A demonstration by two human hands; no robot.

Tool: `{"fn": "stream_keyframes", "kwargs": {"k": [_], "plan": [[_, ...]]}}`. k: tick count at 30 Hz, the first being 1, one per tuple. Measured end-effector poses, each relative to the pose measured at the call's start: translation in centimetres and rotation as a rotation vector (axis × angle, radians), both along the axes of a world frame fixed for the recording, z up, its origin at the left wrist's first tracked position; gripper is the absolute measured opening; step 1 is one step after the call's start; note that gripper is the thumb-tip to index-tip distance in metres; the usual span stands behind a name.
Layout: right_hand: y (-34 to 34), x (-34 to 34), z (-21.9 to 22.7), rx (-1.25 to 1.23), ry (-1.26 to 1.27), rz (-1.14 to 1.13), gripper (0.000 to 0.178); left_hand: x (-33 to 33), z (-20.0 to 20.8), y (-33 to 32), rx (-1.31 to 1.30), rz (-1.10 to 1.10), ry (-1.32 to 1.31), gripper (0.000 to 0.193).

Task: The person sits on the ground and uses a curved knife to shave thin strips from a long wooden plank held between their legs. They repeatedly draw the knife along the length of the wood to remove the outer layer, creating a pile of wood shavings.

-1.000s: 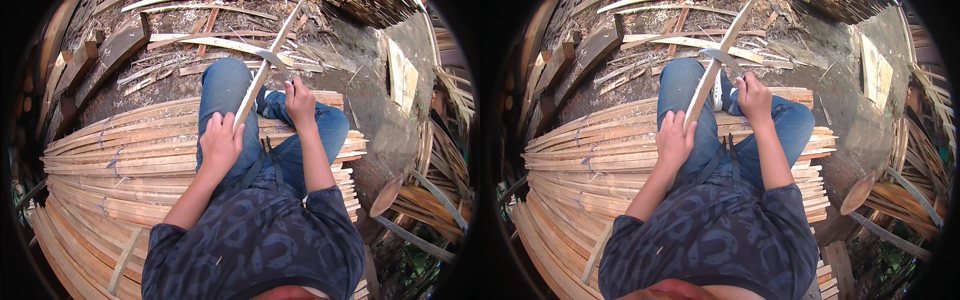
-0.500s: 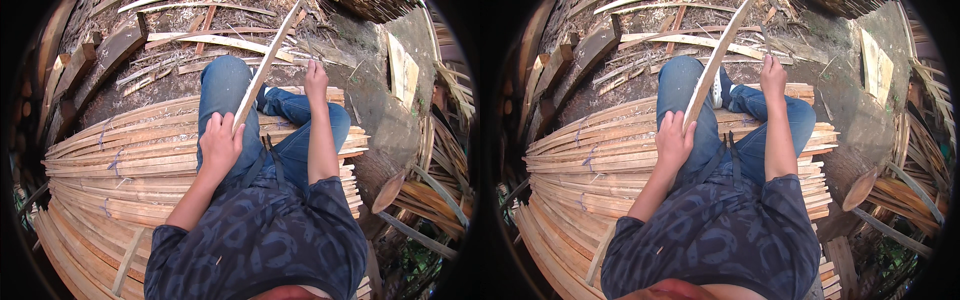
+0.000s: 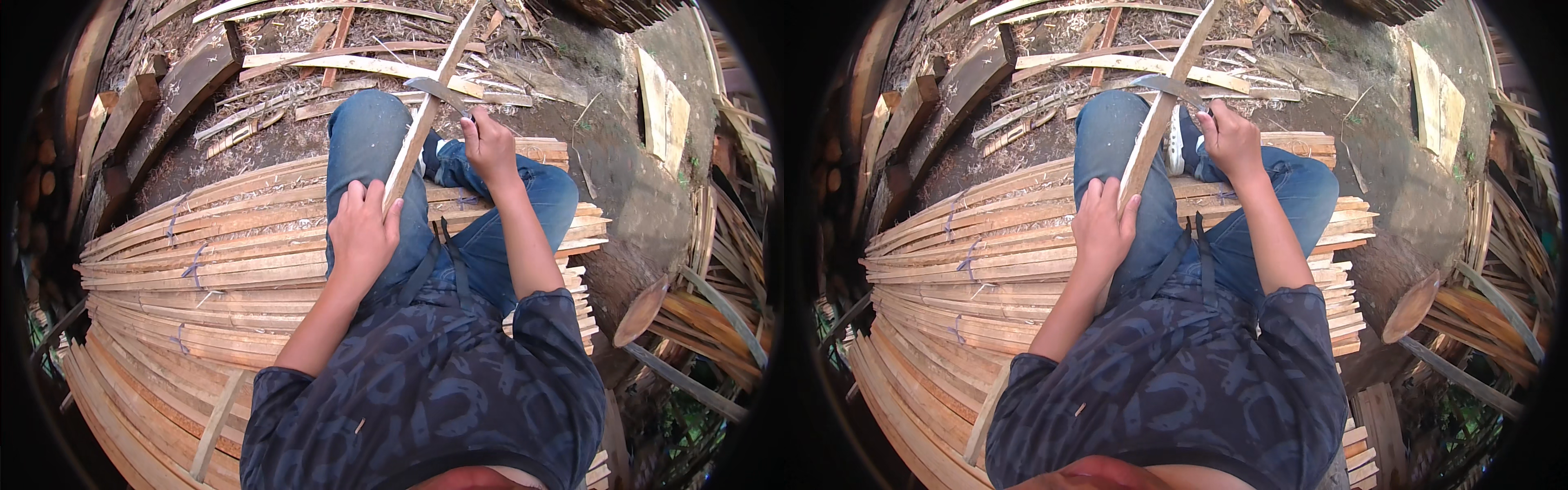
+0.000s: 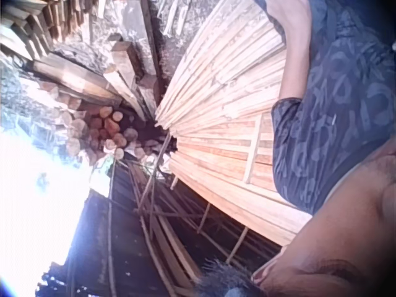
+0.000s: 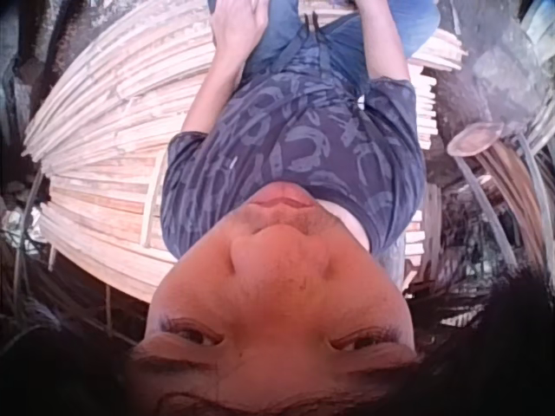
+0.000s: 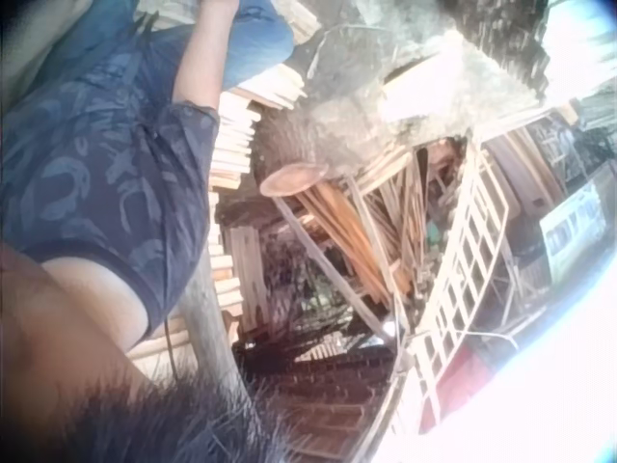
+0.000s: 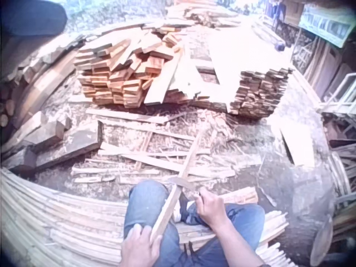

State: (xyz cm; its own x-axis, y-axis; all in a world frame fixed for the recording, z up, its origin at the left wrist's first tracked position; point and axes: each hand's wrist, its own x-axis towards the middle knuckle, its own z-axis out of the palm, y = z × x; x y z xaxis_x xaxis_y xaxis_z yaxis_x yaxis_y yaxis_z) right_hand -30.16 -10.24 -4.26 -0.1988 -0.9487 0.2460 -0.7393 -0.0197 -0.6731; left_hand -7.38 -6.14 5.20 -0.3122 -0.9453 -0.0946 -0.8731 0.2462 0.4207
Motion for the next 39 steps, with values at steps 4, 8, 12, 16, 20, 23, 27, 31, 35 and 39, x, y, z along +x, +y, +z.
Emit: {"fn": "stream_keyframes", "kwargs": {"k": [4, 8, 12, 16, 20, 23, 27, 31, 35, 39], "plan": [[1.3, 2.5, 1.8, -0.061, -0.010, 0.143, 0.024, 0.6, -0.2, 0.3, 0.002, 0.009, -0.012, 0.023], [-0.8, -1.2, -1.2, -0.068, 0.109, 0.007, 0.024, 0.3, 0.0, 0.5, 0.023, -0.007, -0.010, 0.023], [0.2, 1.3, -1.4, 0.007, -0.082, -0.026, 0.025, 0.3, -0.4, 0.2, -0.014, -0.014, -0.015, 0.023], [1.1, 3.0, 1.4, -0.181, 0.084, 0.267, 0.024, 0.7, 0.0, 0.3, -0.002, 0.008, -0.015, 0.024], [-1.0, -1.5, -4.0, -0.090, 0.041, -0.058, 0.026, 0.0, -0.3, 0.5, 0.018, -0.022, 0.004, 0.023], [0.3, 2.1, -1.8, 0.006, -0.120, -0.070, 0.027, 0.4, -0.1, 0.4, 0.002, -0.005, -0.004, 0.023], [0.1, 1.4, -1.0, -0.278, 0.060, 0.129, 0.027, 0.8, 0.0, 0.7, -0.003, -0.008, 0.013, 0.023], [-0.8, -1.3, -4.2, -0.091, 0.027, -0.092, 0.027, 0.0, -0.1, -0.1, -0.002, -0.036, 0.000, 0.023], [1.5, 2.7, -1.7, -0.149, -0.029, 0.095, 0.024, 0.7, 0.0, 0.5, 0.022, 0.008, -0.018, 0.023], [-1.3, -1.8, -3.1, 0.118, -0.030, -0.244, 0.032, 0.4, -0.2, 0.5, -0.003, -0.010, 0.013, 0.024]]}}
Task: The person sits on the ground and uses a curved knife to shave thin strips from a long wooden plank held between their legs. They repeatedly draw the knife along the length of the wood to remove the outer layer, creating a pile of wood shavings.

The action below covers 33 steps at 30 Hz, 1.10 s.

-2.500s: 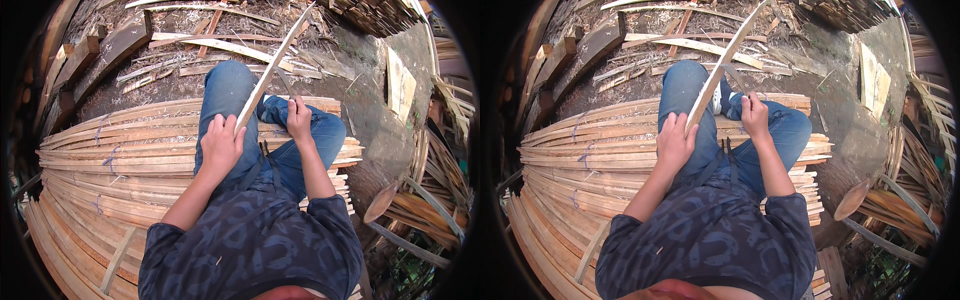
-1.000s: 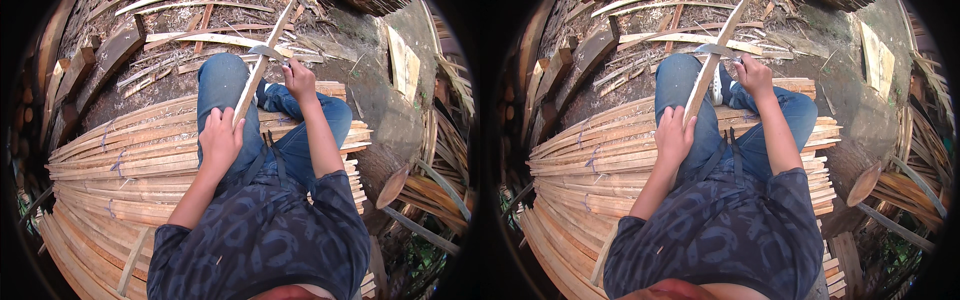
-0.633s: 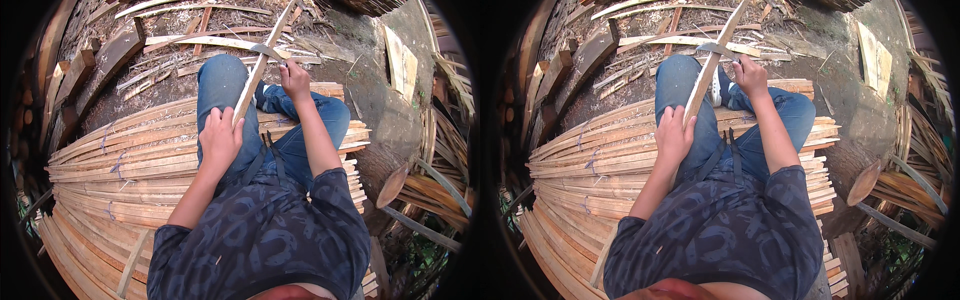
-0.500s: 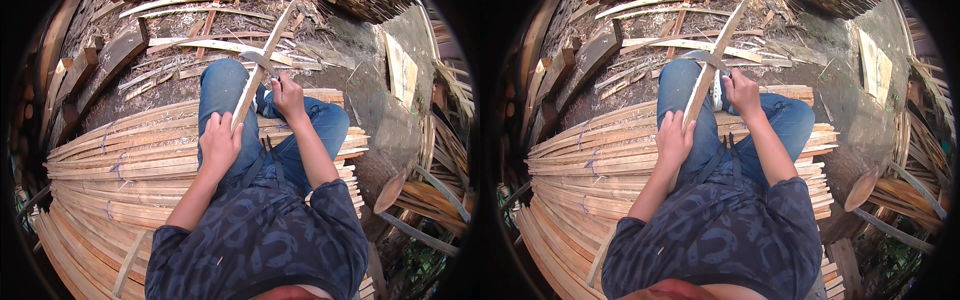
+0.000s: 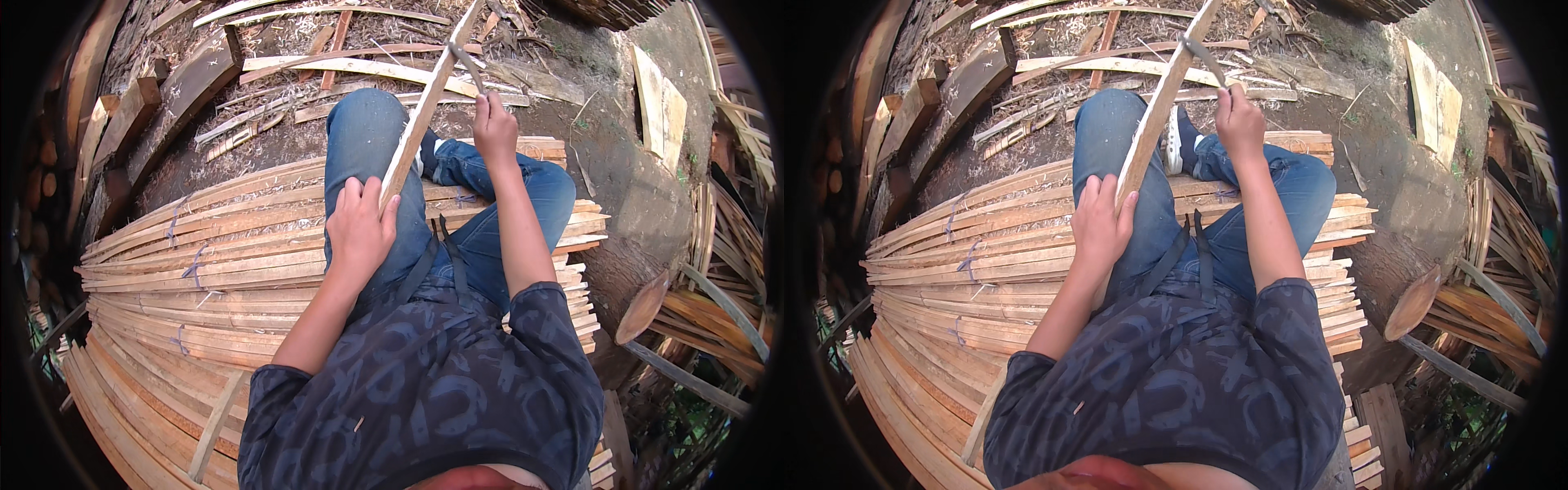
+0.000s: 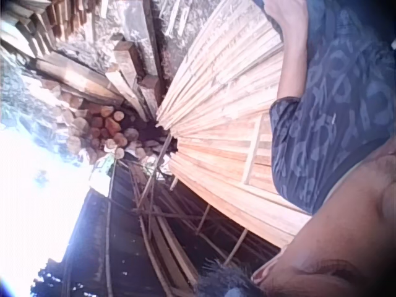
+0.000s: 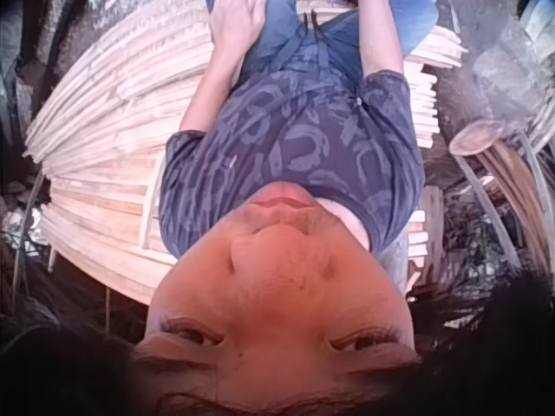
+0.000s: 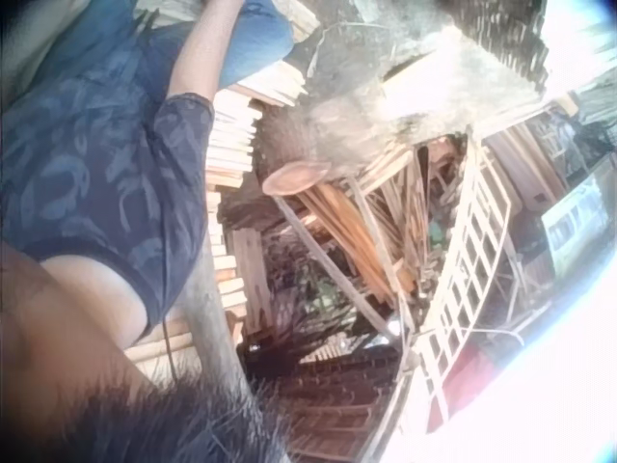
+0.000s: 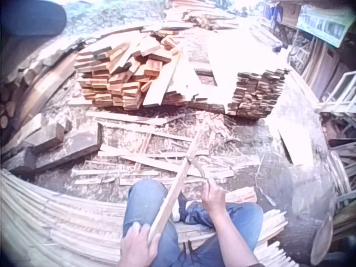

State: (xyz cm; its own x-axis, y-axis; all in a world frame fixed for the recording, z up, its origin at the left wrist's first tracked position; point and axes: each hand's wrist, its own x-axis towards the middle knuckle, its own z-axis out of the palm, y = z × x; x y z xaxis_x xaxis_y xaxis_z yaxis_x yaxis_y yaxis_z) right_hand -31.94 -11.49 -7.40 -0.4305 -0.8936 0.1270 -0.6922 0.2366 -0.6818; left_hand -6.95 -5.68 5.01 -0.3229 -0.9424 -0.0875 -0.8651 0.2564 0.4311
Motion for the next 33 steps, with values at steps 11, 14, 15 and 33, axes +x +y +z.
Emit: {"fn": "stream_keyframes", "kwargs": {"k": [11, 14, 15, 33], "plan": [[7.1, 3.3, -1.9, -0.050, -0.475, 0.040, 0.030, -0.2, 0.2, 0.0, 0.043, 0.030, 0.012, 0.024], [10.2, 5.8, -4.8, -0.005, -0.856, -0.051, 0.035, -0.3, 0.3, 0.3, 0.006, -0.001, 0.040, 0.023], [10.9, 6.5, -4.9, 0.009, -0.910, -0.059, 0.034, -0.3, 0.5, 0.2, -0.013, -0.016, 0.057, 0.023], [6.8, 3.1, 10.0, -0.004, -0.122, 0.338, 0.020, 1.0, -1.3, 1.5, -0.078, 0.087, 0.233, 0.061]]}}
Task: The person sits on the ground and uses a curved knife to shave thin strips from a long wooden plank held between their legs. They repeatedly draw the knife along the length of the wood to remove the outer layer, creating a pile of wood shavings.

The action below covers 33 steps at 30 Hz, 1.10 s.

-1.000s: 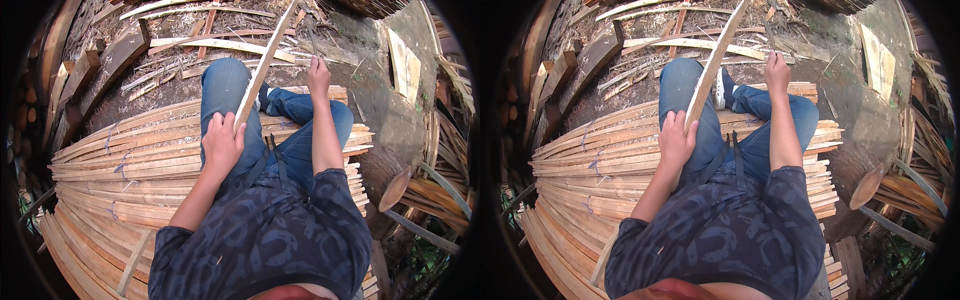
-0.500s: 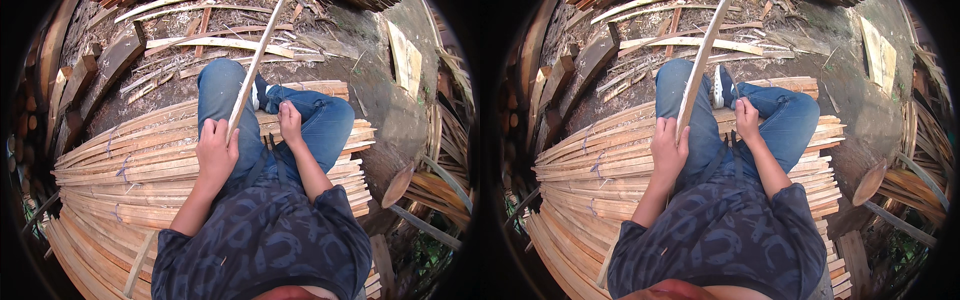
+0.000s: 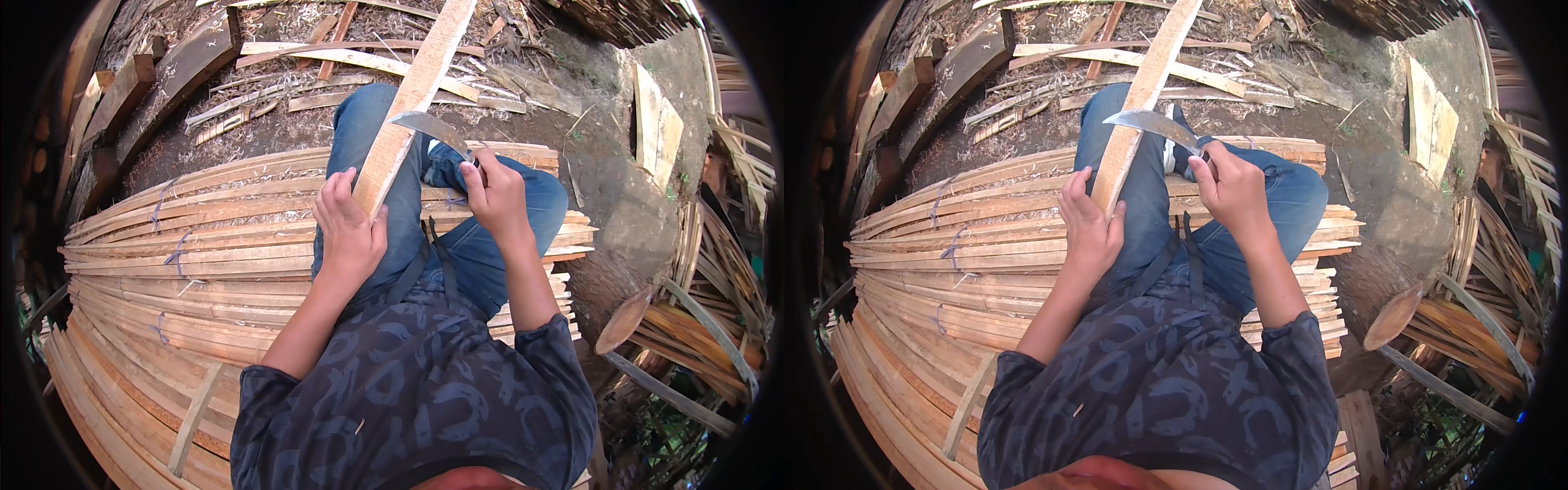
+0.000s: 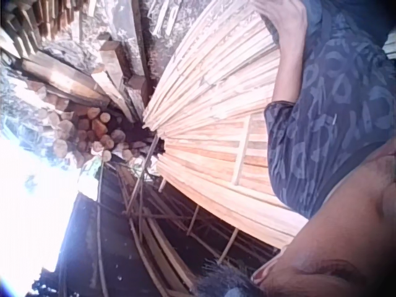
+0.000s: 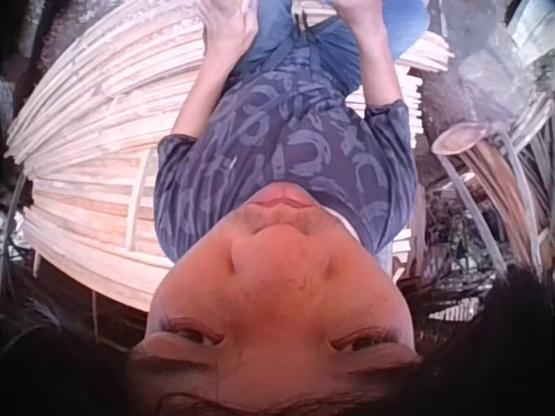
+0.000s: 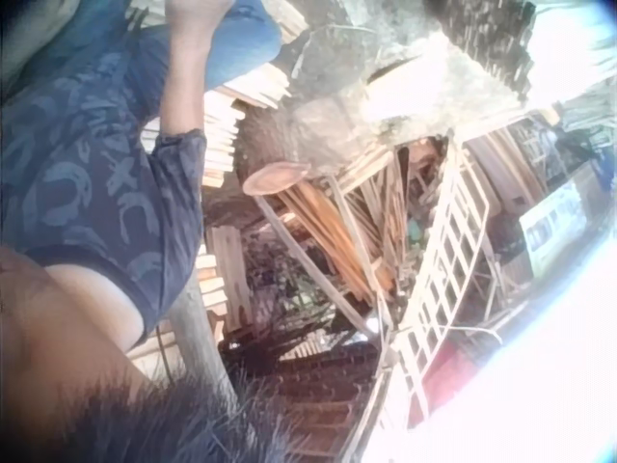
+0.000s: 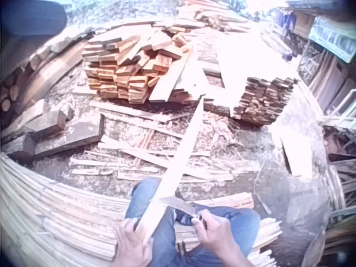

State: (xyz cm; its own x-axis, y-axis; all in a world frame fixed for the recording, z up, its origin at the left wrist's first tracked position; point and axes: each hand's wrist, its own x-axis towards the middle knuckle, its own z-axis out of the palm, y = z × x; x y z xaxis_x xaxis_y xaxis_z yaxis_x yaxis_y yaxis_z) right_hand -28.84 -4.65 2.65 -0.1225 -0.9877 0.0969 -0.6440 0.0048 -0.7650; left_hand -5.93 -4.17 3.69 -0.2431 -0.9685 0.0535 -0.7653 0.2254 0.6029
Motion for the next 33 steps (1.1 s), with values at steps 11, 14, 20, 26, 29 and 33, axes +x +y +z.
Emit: {"fn": "stream_keyframes", "kwargs": {"k": [11, 14, 20, 26, 29, 33], "plan": [[-4.2, -3.5, 2.7, 0.014, 0.634, 0.156, 0.030, 0.7, -0.2, -1.3, 0.050, -0.173, -0.156, 0.075], [-4.0, -3.0, 3.2, 0.022, 0.687, 0.201, 0.030, 0.9, -0.2, -1.3, 0.055, -0.171, -0.154, 0.075], [-5.0, -3.8, 3.1, -0.050, 0.806, 0.285, 0.032, 0.9, -0.3, -1.8, 0.034, -0.179, -0.126, 0.076], [-3.5, -1.9, 3.8, -0.026, 0.802, 0.232, 0.032, 0.9, -0.7, -1.6, 0.033, -0.144, -0.090, 0.077], [-4.2, -2.0, 4.0, 0.033, 0.837, 0.152, 0.034, 1.3, -0.5, -1.4, 0.032, -0.116, -0.049, 0.078], [-8.7, -12.1, 4.1, 0.187, 0.925, -0.382, 0.041, 0.6, -0.2, -1.6, 0.016, -0.142, -0.023, 0.078]]}}
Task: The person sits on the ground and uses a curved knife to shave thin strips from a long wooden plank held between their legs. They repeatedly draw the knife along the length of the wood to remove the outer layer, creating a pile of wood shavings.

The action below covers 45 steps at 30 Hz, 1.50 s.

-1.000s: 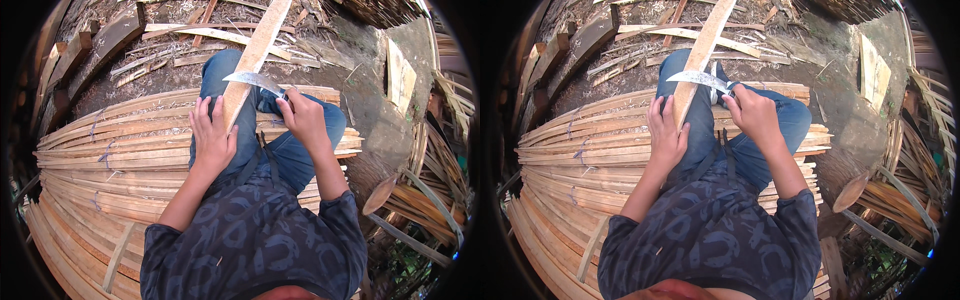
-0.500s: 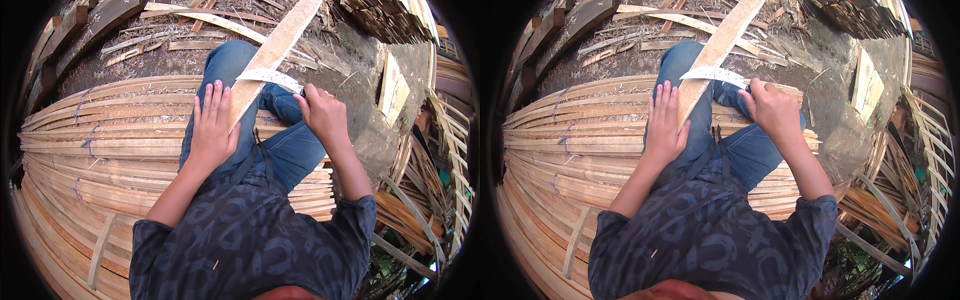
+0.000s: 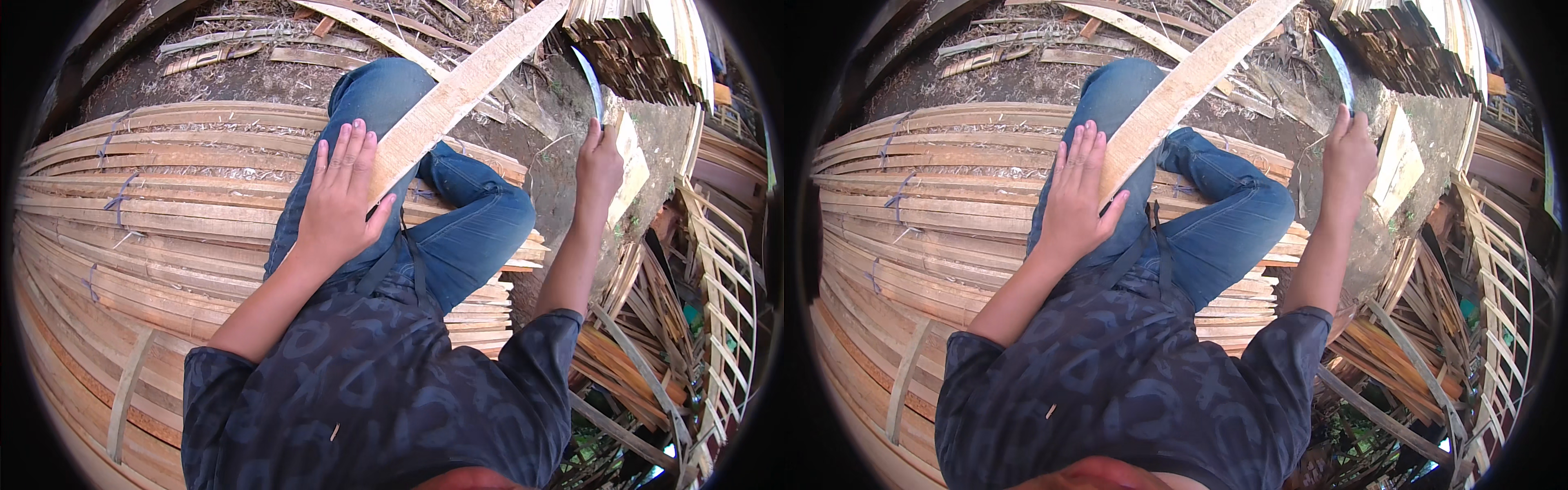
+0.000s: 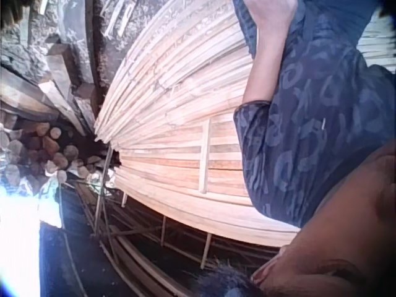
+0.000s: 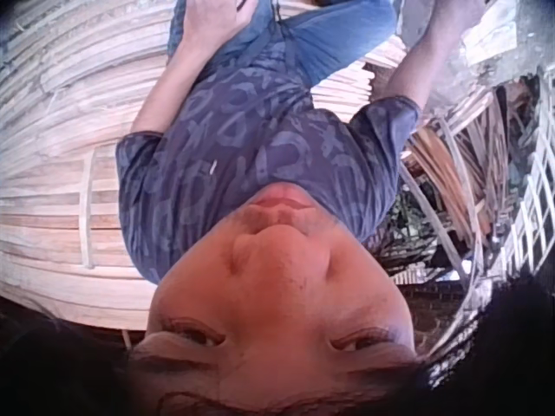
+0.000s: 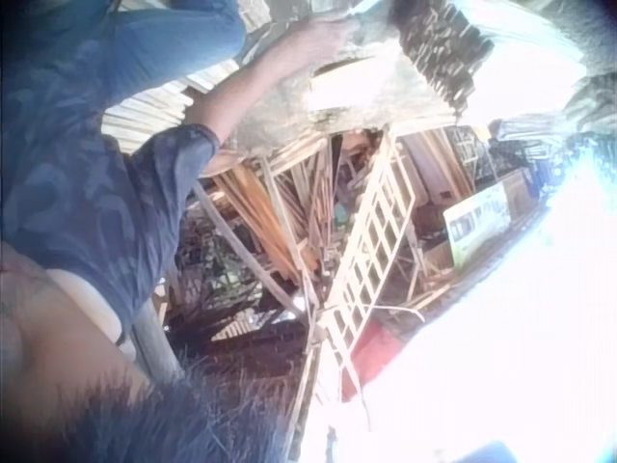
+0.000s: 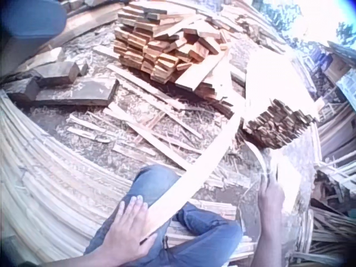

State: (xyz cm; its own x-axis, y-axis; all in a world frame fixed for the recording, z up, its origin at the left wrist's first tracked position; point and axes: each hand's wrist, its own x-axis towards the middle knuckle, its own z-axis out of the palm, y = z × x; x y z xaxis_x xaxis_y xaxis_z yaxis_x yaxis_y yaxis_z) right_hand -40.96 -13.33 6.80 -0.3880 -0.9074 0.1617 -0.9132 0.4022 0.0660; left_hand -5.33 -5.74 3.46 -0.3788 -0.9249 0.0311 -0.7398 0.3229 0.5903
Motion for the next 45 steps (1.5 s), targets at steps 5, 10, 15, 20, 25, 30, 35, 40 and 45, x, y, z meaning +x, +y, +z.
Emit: {"fn": "stream_keyframes", "kwargs": {"k": [5, 10, 15, 20, 25, 30, 35, 40, 45], "plan": [[2.3, -0.5, 0.2, 0.048, -0.129, 0.126, 0.033, 0.5, -0.2, 0.2, 0.006, 0.035, -0.044, 0.080], [4.4, 8.5, -0.8, 0.013, -0.249, 0.566, 0.029, 0.1, -0.1, 0.4, 0.000, 0.009, -0.061, 0.080], [-0.2, 0.8, -3.4, -0.016, -0.072, 0.265, 0.031, 0.4, -0.2, 0.1, -0.035, 0.023, -0.084, 0.077], [3.7, 5.6, -2.3, 0.055, -0.228, 0.387, 0.027, 0.5, -0.2, 0.0, -0.021, 0.054, -0.080, 0.077], [4.8, 7.8, -2.7, 0.078, -0.329, 0.269, 0.025, 0.6, -0.2, 0.0, -0.012, 0.036, -0.062, 0.078], [5.7, 5.7, -3.6, 0.071, -0.668, 0.065, 0.021, 0.7, -0.1, -0.1, -0.013, 0.052, -0.067, 0.079], [7.1, 10.2, -1.7, -0.021, -0.541, 0.459, 0.022, 0.5, -0.1, 0.0, -0.038, 0.052, -0.062, 0.079], [4.0, 8.4, -4.3, -0.002, -0.249, 0.639, 0.022, 0.5, -0.2, 0.0, -0.051, 0.051, -0.061, 0.079], [4.3, 9.7, -3.2, 0.080, -0.266, 0.620, 0.021, 0.8, -0.3, 0.0, -0.060, 0.073, -0.085, 0.079]]}}
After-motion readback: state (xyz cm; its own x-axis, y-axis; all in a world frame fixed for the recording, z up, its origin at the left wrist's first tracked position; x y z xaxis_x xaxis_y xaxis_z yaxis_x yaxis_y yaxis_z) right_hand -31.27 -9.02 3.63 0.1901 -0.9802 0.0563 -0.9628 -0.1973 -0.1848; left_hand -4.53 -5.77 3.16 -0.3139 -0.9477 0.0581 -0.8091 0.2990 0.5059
